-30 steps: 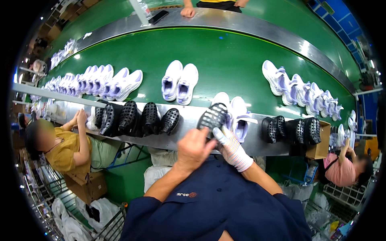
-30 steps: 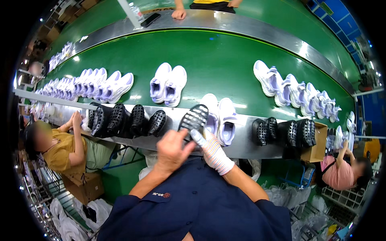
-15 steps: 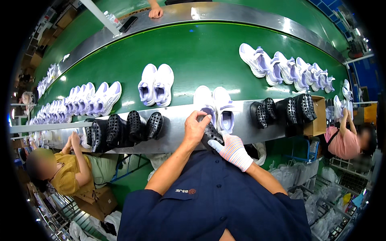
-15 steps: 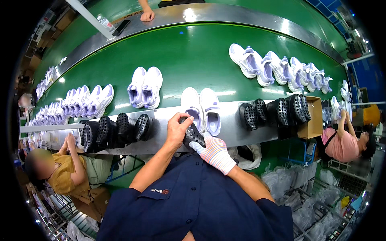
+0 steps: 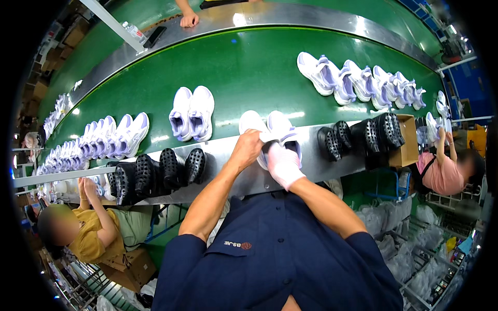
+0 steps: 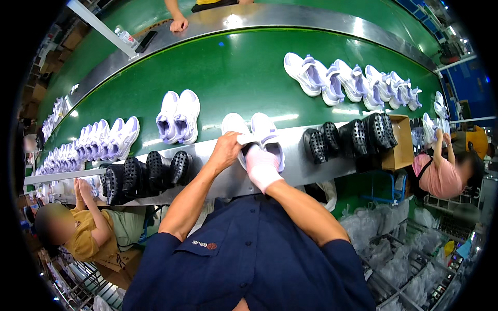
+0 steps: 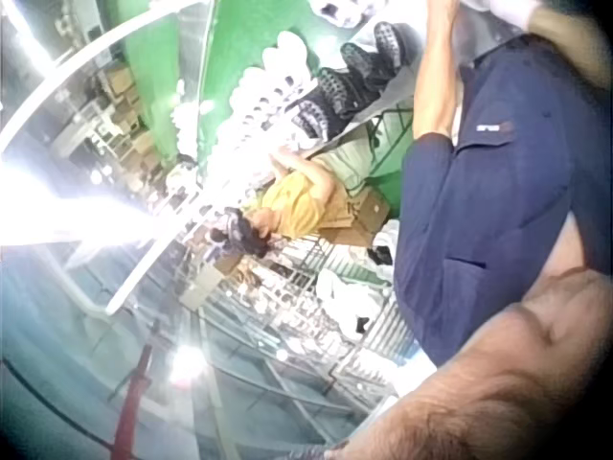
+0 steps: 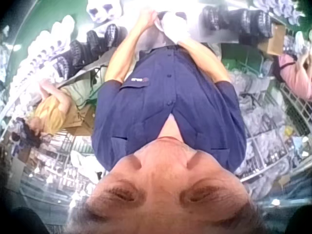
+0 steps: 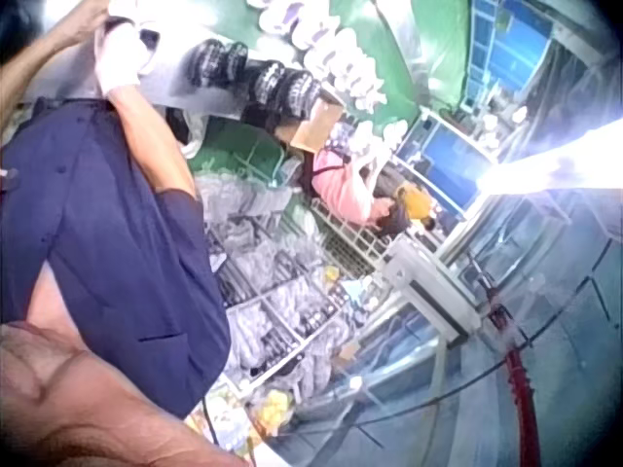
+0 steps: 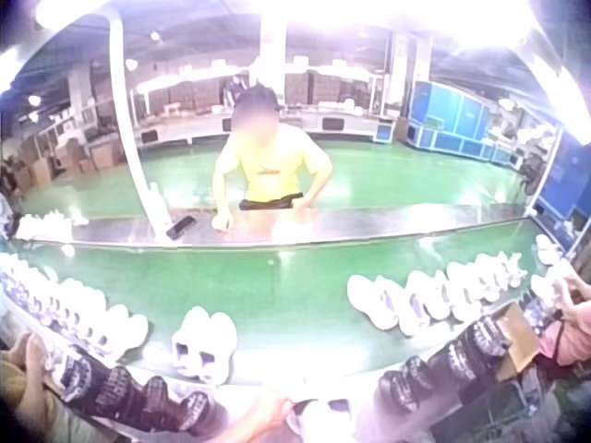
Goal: The person picks up black shoe outsoles and white sneakers from a conveyor belt, fits the sneakers onto the outsoles by hand, and places the assembled pairs back onto the belt or into containers.
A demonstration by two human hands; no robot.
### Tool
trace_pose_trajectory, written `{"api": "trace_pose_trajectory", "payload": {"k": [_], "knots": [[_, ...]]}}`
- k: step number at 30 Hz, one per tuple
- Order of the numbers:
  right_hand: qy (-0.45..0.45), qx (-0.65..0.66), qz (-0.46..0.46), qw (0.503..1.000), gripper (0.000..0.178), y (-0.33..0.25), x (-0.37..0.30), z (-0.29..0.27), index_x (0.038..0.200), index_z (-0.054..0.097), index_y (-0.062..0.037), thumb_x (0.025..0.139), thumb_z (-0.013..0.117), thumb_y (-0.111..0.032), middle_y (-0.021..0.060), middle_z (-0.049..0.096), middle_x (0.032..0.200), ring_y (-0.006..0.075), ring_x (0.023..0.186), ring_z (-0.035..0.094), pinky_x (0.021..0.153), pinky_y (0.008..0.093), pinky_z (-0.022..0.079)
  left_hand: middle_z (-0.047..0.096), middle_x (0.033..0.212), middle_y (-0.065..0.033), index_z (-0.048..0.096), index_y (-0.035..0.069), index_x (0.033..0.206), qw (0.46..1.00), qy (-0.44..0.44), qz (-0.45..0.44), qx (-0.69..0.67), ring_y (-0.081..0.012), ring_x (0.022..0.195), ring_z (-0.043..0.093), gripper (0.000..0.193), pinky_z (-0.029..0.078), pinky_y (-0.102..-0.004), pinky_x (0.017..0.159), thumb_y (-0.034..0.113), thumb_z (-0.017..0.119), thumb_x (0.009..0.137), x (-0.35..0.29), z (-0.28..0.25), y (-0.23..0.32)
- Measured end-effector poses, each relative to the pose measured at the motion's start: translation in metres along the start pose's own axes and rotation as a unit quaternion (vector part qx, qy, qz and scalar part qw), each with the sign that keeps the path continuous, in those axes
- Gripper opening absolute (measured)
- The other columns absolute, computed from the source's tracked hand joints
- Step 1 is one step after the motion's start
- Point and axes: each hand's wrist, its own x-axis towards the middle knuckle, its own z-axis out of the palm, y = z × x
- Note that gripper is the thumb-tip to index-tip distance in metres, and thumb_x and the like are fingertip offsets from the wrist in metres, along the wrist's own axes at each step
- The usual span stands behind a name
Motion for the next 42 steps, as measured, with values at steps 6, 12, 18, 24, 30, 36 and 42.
{"api": "trace_pose_trajectory", "payload": {"k": [6,12,18,24,30,36,42], "knots": [[0.061,-0.053,-0.11,0.991,0.024,-0.002,0.008,0.043,0.112,0.061,0.001,0.091,0.06,-0.011,0.021,0.072,0.097,0.0349,0.081,0.074,0.065,0.0483,0.059,0.07,0.096,-0.0208,0.074,0.003,0.105,0.993,-0.026,-0.056,-0.097,-0.041,0.086,0.065,0.018,0.053,-0.0449,0.083,0.014,0.062,0.097,-0.012,0.002,-0.035],[0.026,-0.052,-0.092,0.994,0.024,0.001,0.031,0.048,0.113,0.063,0.0002,0.095,0.058,-0.016,0.0189,0.073,0.092,0.0349,0.081,0.073,0.067,0.0463,0.058,0.068,0.087,-0.022,0.075,0.004,0.106,0.997,-0.05,-0.042,-0.032,-0.0394,0.082,0.065,0.024,0.051,-0.0465,0.077,0.023,0.064,0.098,-0.002,-0.008,-0.016],[0.226,0.212,-0.032,0.95,0.03,0.04,-0.028,0.025,0.117,0.064,-0.004,0.09,0.072,-0.013,0.0192,0.069,0.101,0.0401,0.097,0.067,0.088,0.0463,0.054,0.072,0.095,-0.024,0.06,-0.003,0.133,0.988,0.092,-0.116,0.032,-0.0439,0.096,0.067,0.067,0.053,-0.0439,0.092,0.037,0.079,0.083,-0.039,-0.008,-0.01],[0.249,0.116,-0.009,0.961,0.039,0.041,-0.025,0.014,0.111,0.062,0.0007,0.08,0.076,-0.018,0.0229,0.066,0.106,0.0439,0.104,0.062,0.092,0.0507,0.05,0.072,0.099,-0.0266,0.029,0.011,0.158,0.924,-0.043,-0.376,0.047,-0.0451,0.095,0.071,0.094,0.054,-0.055,0.086,0.033,0.079,0.082,-0.036,0.016,0.023],[0.065,0.111,0.185,0.974,0.051,0.065,-0.004,-0.001,0.116,0.064,0.0018,0.083,0.078,-0.035,0.0257,0.067,0.111,0.0438,0.109,0.064,0.094,0.0499,0.053,0.073,0.086,-0.0242,0.04,0.012,0.156,0.918,-0.044,-0.369,0.143,-0.0455,0.086,0.072,0.078,0.055,-0.0544,0.073,0.033,0.073,0.089,-0.025,0.038,0.014],[0.034,0.118,0.137,0.983,0.039,0.089,0.025,0.03,0.12,0.066,-0.0041,0.083,0.066,-0.017,0.0254,0.07,0.112,0.0422,0.107,0.068,0.095,0.0486,0.055,0.072,0.089,-0.0231,0.044,0.01,0.154,0.938,-0.039,-0.338,0.061,-0.0412,0.086,0.071,0.077,0.055,-0.0505,0.073,0.033,0.075,0.087,-0.032,0.019,0.022],[-0.002,0.055,0.078,0.995,0.025,0.078,0.001,0.028,0.105,0.07,-0.0016,0.086,0.062,-0.014,0.0253,0.07,0.105,0.042,0.103,0.068,0.093,0.0467,0.055,0.06,0.116,-0.0256,0.058,0.009,0.139,0.987,-0.042,-0.035,0.154,-0.0407,0.11,0.058,0.07,0.054,-0.0507,0.083,0.027,0.085,0.077,-0.085,0.02,0.053]]}}
